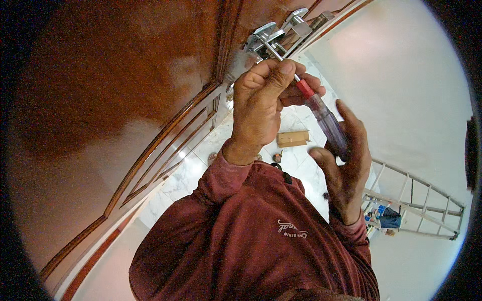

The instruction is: The person uses a screwdriver to tighten screws on a door lock mechanism, then measures the door with a tape measure. The person adjusts the lock and checks alignment while working on a wooden door in a tiled room.

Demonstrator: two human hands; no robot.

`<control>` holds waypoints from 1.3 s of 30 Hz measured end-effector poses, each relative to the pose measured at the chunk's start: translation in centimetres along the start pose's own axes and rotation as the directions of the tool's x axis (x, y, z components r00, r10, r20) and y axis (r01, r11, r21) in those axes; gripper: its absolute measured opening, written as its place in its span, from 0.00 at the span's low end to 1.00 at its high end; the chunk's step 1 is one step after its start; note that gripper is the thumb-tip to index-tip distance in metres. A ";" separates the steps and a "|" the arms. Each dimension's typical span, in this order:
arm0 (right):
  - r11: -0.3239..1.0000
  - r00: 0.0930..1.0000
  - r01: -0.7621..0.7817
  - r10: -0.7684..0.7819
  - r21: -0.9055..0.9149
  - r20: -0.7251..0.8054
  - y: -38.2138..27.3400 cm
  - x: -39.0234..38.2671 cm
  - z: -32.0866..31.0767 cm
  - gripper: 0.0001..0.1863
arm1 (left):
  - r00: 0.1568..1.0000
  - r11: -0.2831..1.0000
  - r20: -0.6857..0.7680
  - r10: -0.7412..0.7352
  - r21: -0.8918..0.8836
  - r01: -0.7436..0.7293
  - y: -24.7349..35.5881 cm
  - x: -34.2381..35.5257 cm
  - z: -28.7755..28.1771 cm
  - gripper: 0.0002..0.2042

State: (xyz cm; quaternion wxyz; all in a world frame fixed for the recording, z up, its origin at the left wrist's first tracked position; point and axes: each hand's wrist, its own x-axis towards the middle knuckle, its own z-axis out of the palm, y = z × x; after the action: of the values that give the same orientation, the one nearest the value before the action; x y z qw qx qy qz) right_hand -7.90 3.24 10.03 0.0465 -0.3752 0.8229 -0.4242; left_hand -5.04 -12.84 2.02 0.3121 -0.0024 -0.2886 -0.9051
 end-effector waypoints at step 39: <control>0.535 0.562 0.580 -0.809 -0.614 -0.173 -2.7 8.0 5.6 0.16 | 0.967 0.669 -0.128 0.222 0.742 -0.056 3.0 -10.1 -5.8 0.16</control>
State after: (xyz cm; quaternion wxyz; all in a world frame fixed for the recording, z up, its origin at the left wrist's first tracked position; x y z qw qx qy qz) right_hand -9.87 -6.74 10.41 -0.4151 -0.5714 0.6609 -0.2538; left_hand 5.82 -12.07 -3.14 0.3837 0.1948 -0.5911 -0.6823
